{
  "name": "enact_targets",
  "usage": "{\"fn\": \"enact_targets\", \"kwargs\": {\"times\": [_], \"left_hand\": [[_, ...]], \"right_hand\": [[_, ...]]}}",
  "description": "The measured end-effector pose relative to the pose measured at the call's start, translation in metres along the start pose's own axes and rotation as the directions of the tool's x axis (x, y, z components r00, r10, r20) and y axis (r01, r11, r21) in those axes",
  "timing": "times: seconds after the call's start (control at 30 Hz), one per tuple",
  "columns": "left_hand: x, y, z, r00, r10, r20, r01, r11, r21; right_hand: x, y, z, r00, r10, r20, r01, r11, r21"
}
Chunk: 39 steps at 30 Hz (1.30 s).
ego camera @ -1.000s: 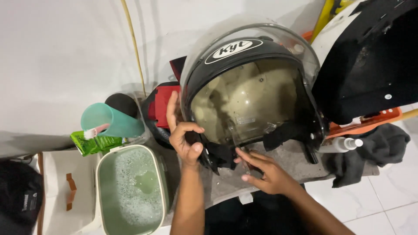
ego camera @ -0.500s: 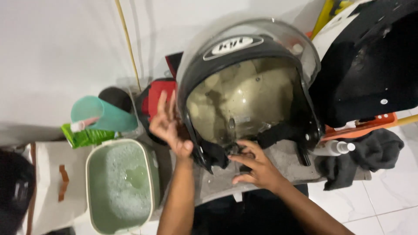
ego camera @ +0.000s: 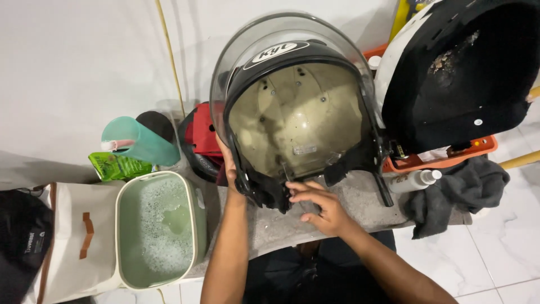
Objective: The person cleans the inside of a motorcycle helmet. They spray a liquid from a white bottle onto the helmet's interior and wipe it with their hand. They then dip a toothbrush into a bucket of soapy water and scrub the inside of the helmet with it.
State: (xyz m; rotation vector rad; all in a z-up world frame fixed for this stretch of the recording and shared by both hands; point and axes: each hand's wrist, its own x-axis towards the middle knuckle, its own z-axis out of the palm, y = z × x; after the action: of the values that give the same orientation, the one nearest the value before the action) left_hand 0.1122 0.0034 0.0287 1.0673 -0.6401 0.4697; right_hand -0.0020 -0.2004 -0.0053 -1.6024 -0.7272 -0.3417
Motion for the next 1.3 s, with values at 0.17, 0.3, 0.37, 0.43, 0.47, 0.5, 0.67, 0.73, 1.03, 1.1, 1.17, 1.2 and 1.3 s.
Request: {"fn": "enact_targets", "kwargs": {"times": [0.17, 0.3, 0.37, 0.43, 0.47, 0.5, 0.67, 0.73, 1.03, 1.1, 1.17, 1.2, 1.3], "left_hand": [[-0.003, 0.000, 0.000, 1.000, 0.002, 0.012, 0.000, 0.995, -0.100], [-0.004, 0.000, -0.005, 1.000, -0.001, 0.026, 0.005, 0.989, -0.150], [-0.008, 0.001, -0.012, 0.994, -0.101, 0.045, 0.098, 0.993, 0.072], [-0.009, 0.001, -0.014, 0.994, -0.103, 0.047, 0.100, 0.993, 0.065], [-0.008, 0.002, -0.015, 0.993, -0.103, 0.050, 0.100, 0.993, 0.060], [-0.009, 0.003, -0.015, 0.993, -0.107, 0.048, 0.104, 0.993, 0.060], [-0.010, 0.005, -0.014, 0.991, -0.118, 0.070, 0.116, 0.993, 0.028], [-0.008, 0.006, -0.014, 0.990, -0.117, 0.073, 0.116, 0.993, 0.024], [-0.012, -0.002, -0.019, 0.996, -0.071, 0.059, 0.068, 0.997, 0.045], [-0.001, 0.014, -0.006, 0.995, -0.044, 0.084, 0.036, 0.995, 0.095], [0.002, 0.016, -0.004, 0.996, -0.031, 0.084, 0.022, 0.994, 0.104], [0.008, 0.022, -0.001, 0.996, -0.029, 0.082, 0.020, 0.994, 0.105], [0.017, 0.029, 0.003, 0.994, 0.012, 0.113, -0.026, 0.992, 0.124]], "right_hand": [[0.002, 0.008, -0.003, 0.995, 0.101, 0.022, -0.098, 0.989, -0.108], [0.007, -0.018, 0.003, 0.992, 0.089, 0.084, -0.083, 0.994, -0.073], [0.016, -0.016, -0.005, 0.971, 0.239, 0.006, -0.238, 0.969, -0.073], [0.012, -0.020, 0.001, 0.978, 0.207, 0.035, -0.204, 0.976, -0.075], [0.011, -0.021, 0.003, 0.983, 0.172, 0.062, -0.168, 0.983, -0.073], [0.011, -0.021, 0.004, 0.982, 0.176, 0.062, -0.172, 0.982, -0.073], [0.010, -0.008, 0.003, 0.975, 0.221, 0.009, -0.219, 0.970, -0.103], [0.006, -0.018, 0.011, 0.978, 0.199, 0.063, -0.191, 0.975, -0.116], [0.001, -0.009, 0.008, 0.970, 0.216, 0.110, -0.194, 0.963, -0.186], [0.003, -0.005, 0.006, 0.969, 0.207, 0.133, -0.177, 0.963, -0.203], [0.016, -0.007, 0.000, 0.981, 0.174, 0.087, -0.144, 0.950, -0.278], [0.012, -0.014, 0.006, 0.981, 0.173, 0.089, -0.142, 0.950, -0.279], [0.010, -0.027, 0.013, 0.983, 0.117, 0.143, -0.071, 0.954, -0.292]]}}
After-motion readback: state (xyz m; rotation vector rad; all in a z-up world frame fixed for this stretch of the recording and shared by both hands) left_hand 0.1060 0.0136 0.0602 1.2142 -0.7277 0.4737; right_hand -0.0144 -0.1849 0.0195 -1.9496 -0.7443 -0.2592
